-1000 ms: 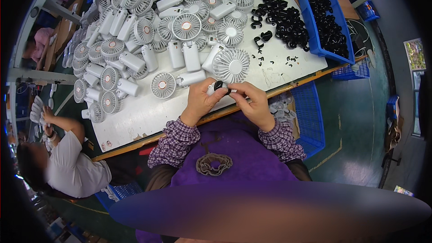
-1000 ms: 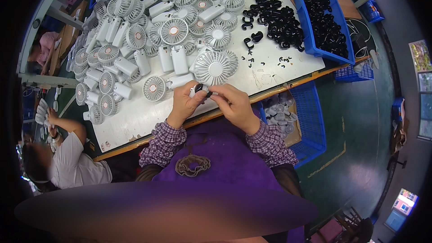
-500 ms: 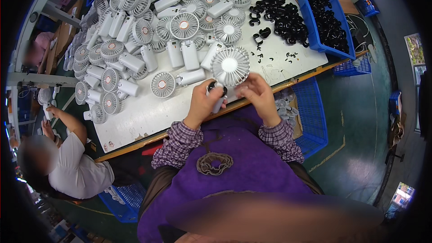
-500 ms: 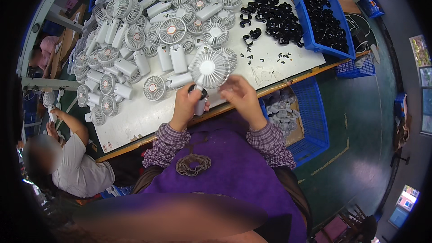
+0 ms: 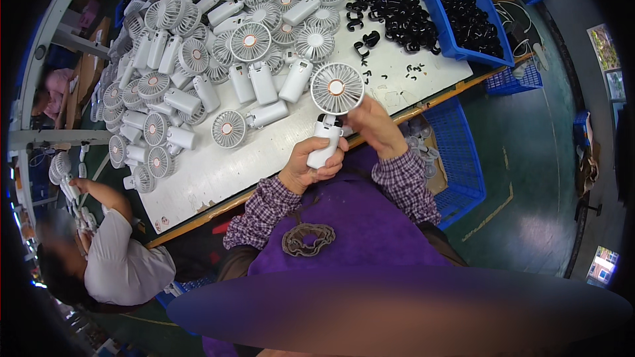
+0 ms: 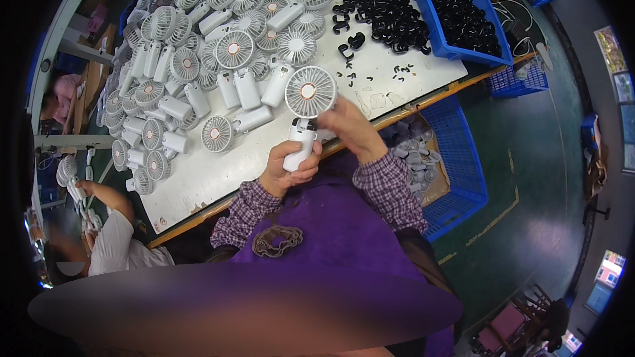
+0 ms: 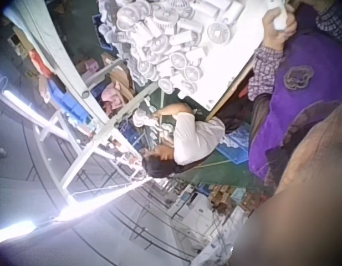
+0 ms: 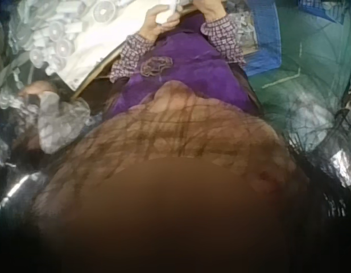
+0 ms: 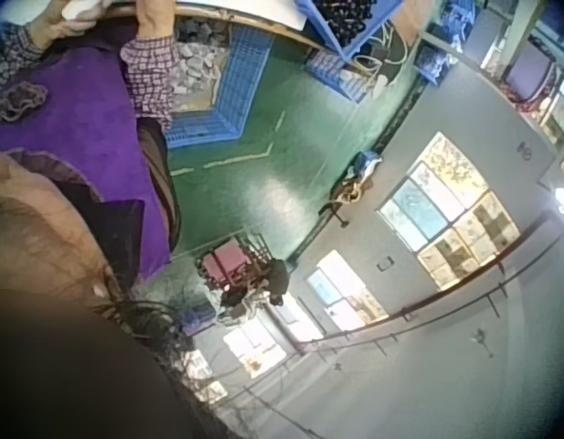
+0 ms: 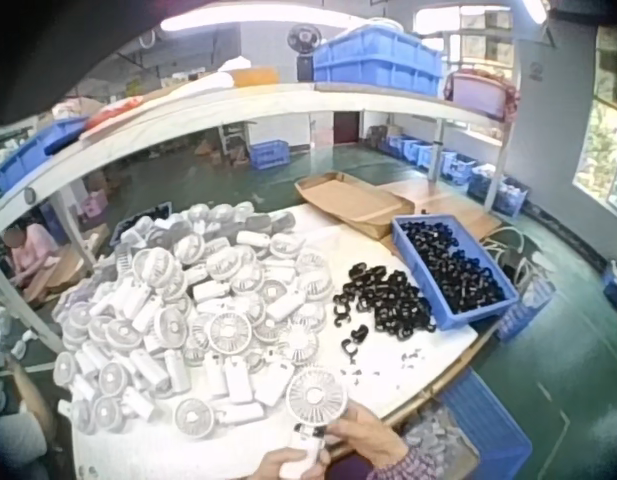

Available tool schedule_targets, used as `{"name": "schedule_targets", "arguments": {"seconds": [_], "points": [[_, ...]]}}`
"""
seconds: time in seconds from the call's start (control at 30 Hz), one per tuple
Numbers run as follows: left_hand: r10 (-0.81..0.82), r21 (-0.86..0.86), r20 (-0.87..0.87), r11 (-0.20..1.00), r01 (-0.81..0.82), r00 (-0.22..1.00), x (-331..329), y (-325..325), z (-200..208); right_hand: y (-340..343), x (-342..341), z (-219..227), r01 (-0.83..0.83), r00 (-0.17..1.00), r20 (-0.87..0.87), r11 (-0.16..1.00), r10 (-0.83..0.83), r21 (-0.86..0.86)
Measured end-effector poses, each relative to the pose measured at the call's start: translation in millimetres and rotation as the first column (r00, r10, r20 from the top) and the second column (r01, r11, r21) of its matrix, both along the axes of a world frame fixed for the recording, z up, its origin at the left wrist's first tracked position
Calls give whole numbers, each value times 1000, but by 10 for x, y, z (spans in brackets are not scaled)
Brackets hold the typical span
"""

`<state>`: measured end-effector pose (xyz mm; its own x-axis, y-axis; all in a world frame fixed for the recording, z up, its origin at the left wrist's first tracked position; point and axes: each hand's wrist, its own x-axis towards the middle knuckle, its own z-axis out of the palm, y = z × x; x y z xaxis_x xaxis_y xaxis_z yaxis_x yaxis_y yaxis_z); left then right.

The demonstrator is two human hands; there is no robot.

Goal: The person picks up a white handheld fan and a black clip, attaches the clip to the fan's handle, and places the finished product into a blue basket, repeating the process.

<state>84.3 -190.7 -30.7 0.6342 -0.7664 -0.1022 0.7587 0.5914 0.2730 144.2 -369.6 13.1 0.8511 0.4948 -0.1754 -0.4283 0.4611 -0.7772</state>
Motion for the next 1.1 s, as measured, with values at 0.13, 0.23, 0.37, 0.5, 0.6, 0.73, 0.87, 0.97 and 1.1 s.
{"name": "schedule_targets", "arguments": {"seconds": [0.13, 0.23, 0.37, 0.5, 0.6, 0.73, 0.87, 0.97, 1.1], "points": [[-47, -337, 2, 941, 45, 999, -1, -179, -31, 158, -223, -241, -21, 995, -83, 921, 58, 390], [191, 26, -73, 981, -190, 979, -116, -249, 324, 168, -378, -271, 35, 993, -118, 931, 9, 363], [133, 45, -71, 991, -130, 989, -149, -326, 525, 126, -478, -177, 49, 990, -142, 892, 17, 449], [151, 226, 31, 962, -154, 988, -78, -472, 530, 58, -453, -170, 80, 994, -101, 859, -33, 506], [56, 163, 44, 985, -62, 997, 34, -446, 404, -52, -367, -297, 47, 998, -59, 841, -18, 539], [-117, 26, 57, 993, 116, 991, 162, -425, 164, -157, -267, -264, 21, 997, -72, 852, 19, 523], [-123, -103, 69, 986, 130, 990, 127, -399, 121, -134, -175, -194, -121, 993, 63, 898, 105, 423], [53, 258, -44, 965, -40, 998, -92, -387, 732, -78, -453, -236, -32, 999, -20, 874, 48, 485], [-126, 187, -7, 974, 125, 992, -94, -471, 706, -186, -581, -113, 11, 1000, -2, 795, -12, 607]]}}
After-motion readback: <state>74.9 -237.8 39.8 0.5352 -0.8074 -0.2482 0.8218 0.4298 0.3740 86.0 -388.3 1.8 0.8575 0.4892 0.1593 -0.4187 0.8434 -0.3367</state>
